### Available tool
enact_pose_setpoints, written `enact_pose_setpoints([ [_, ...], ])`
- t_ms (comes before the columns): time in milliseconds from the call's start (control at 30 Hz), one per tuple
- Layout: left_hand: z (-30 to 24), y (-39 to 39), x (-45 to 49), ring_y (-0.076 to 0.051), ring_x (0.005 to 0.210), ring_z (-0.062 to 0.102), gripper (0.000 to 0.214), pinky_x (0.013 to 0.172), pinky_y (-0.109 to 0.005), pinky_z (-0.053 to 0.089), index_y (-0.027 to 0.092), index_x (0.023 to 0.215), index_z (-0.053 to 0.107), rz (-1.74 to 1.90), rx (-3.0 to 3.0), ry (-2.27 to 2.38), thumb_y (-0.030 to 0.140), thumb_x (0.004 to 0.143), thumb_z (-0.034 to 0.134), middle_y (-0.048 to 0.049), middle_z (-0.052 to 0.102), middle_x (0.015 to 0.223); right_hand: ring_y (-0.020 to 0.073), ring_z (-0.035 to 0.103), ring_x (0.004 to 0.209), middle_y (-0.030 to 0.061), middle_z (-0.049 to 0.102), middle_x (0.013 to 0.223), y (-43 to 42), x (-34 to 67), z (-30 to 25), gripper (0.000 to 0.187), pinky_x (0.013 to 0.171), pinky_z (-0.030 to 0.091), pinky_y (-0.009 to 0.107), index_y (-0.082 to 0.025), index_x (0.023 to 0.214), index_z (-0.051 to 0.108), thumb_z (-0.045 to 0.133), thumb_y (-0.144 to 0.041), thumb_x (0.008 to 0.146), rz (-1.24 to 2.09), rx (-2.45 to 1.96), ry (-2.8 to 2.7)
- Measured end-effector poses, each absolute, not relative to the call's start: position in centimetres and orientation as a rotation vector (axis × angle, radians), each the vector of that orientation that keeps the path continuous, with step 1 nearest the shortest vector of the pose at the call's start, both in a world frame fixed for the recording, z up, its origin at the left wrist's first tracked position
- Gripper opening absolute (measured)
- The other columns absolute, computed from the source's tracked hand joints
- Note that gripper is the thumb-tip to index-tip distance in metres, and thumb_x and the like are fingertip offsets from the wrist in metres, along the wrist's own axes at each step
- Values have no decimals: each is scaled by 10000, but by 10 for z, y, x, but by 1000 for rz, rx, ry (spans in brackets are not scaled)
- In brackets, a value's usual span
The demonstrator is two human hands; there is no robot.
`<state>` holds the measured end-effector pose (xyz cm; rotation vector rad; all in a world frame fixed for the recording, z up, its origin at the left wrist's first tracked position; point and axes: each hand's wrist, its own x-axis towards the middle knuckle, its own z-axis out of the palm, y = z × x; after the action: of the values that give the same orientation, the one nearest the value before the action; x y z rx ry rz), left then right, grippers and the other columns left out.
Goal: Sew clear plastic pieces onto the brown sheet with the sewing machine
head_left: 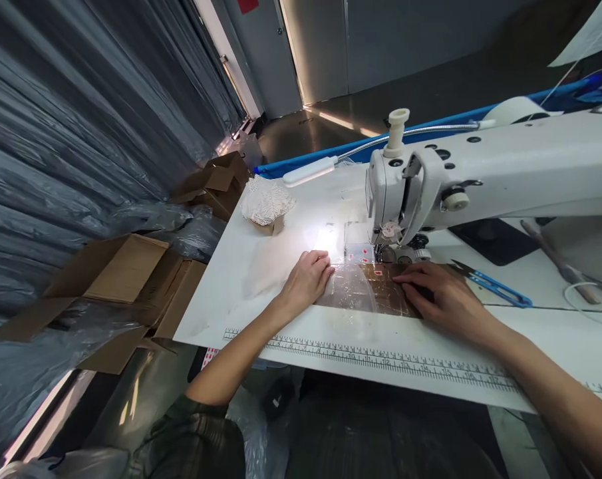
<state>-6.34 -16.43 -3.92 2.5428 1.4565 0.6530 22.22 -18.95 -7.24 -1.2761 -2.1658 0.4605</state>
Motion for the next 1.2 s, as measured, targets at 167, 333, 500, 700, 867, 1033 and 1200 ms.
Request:
enact_pose_setpoints([
  [167,-37,-165,-58,-196,923,641,144,822,-375,558,167,878,651,784,2459,1380,238,938,542,-80,674,1021,251,657,940,86,687,1078,-187,222,-68,272,835,533,431,-235,1008,730,486,-310,914,492,-1246,-2143],
  [333,-10,-196,-28,-151,811,688,117,721,-292,600,163,909,627,693,2036,985,277,911,601,-51,696,883,281,638,1070,96,669,1201,-196,213,-41,363,925,519,472,-248,1218,659,509,-398,924,728,-1172,-2038],
  [500,8,-217,-11,-139,722,710,182,584,-229,613,160,1002,582,507,1521,759,325,925,584,-31,670,801,295,526,1256,102,597,1333,-216,197,-16,561,1015,464,481,-256,1409,492,566,-469,896,1187,-900,-1943],
  [700,5,-191,-41,-127,614,659,302,386,-174,511,184,1154,549,616,1665,1157,375,920,564,-7,653,790,143,616,607,7,677,774,-208,199,-29,567,501,503,253,-220,1408,478,570,-448,897,1568,-1077,-1910],
  [867,-12,-163,-65,-138,647,635,245,535,-228,514,190,1179,544,512,2314,1534,262,964,451,-14,668,812,165,624,641,35,694,819,-185,208,-43,429,548,486,284,-228,1296,581,544,-367,892,902,-1380,-2073],
  [1033,-20,-141,-61,-261,981,605,294,705,-345,504,182,1219,542,328,2821,1727,168,937,460,-145,627,1176,235,641,706,119,673,979,-180,207,-56,404,554,464,329,-226,1254,625,485,-376,906,186,-1593,-2182],
  [1200,-19,-127,-43,-202,880,606,213,737,-333,484,194,1040,649,284,2938,1018,217,971,448,-86,662,1074,240,652,788,111,655,1078,-185,207,-63,346,665,515,376,-221,1127,701,453,-346,921,218,-1512,-2123],
])
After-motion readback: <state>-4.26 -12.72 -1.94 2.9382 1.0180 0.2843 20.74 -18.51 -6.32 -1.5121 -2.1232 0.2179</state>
